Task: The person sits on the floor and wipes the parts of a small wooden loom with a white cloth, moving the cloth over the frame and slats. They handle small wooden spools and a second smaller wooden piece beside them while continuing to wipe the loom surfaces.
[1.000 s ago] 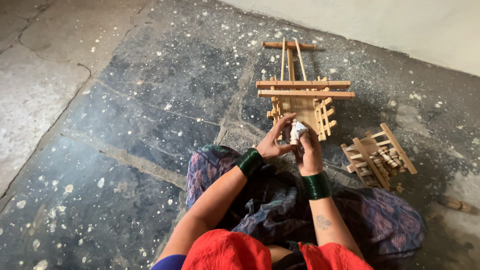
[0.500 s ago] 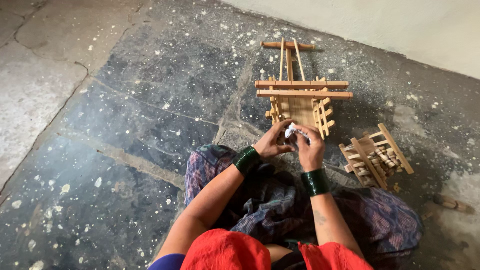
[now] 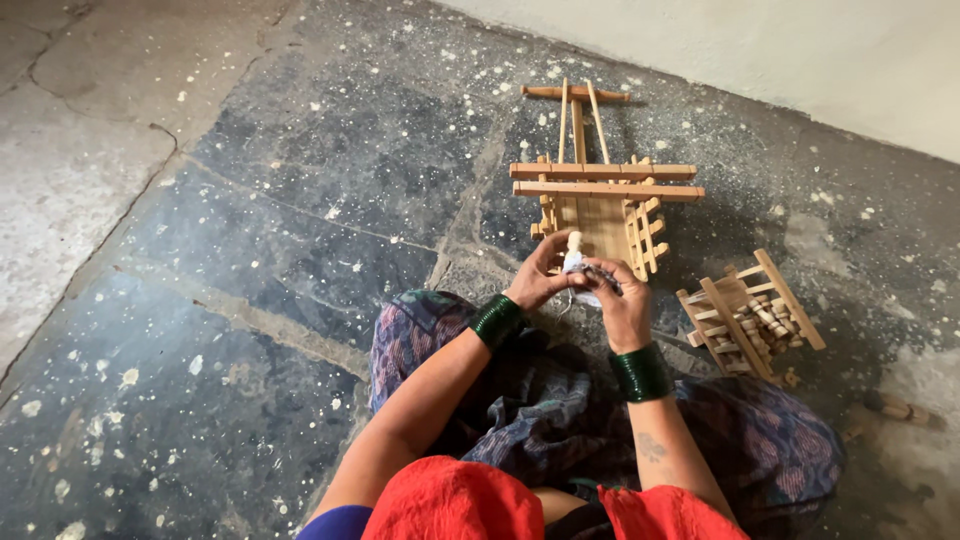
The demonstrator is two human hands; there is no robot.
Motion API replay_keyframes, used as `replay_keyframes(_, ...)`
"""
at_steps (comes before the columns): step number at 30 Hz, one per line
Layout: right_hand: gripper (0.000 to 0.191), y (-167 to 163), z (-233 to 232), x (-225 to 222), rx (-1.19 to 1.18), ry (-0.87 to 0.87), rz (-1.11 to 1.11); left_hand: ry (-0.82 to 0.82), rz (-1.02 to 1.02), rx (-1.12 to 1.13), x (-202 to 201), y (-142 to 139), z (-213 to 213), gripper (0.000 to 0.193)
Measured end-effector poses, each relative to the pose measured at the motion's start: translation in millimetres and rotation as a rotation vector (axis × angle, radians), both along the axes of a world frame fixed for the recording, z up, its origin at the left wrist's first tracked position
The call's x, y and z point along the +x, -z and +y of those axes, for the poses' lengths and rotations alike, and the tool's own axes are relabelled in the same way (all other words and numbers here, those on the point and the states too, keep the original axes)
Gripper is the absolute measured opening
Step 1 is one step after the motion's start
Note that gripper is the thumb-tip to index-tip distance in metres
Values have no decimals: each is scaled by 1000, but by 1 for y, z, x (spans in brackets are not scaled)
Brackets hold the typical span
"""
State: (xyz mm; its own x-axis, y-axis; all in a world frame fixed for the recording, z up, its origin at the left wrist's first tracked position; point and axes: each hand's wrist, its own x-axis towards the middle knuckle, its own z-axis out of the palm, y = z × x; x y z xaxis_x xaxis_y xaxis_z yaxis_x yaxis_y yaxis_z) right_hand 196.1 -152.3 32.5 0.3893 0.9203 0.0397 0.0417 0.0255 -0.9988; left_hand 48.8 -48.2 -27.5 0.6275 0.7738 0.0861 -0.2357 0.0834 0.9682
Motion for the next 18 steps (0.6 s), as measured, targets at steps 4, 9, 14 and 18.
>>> replay_keyframes(4,20,8,7,3,116,21,-138,64,-43,-39,-1,0,3,114)
replay_keyframes(9,23,3,32,17,224,191,-441,175,-33,-12,-5,-10,-2,115)
replay_keyframes(14,14,-1,23,8,54,93,-264,41,-25,-51,-2,-9,-4,113)
replay_keyframes(18,16,7,4,-10,77,-25,-123,-107,-108,-57,-1,-4,4,104)
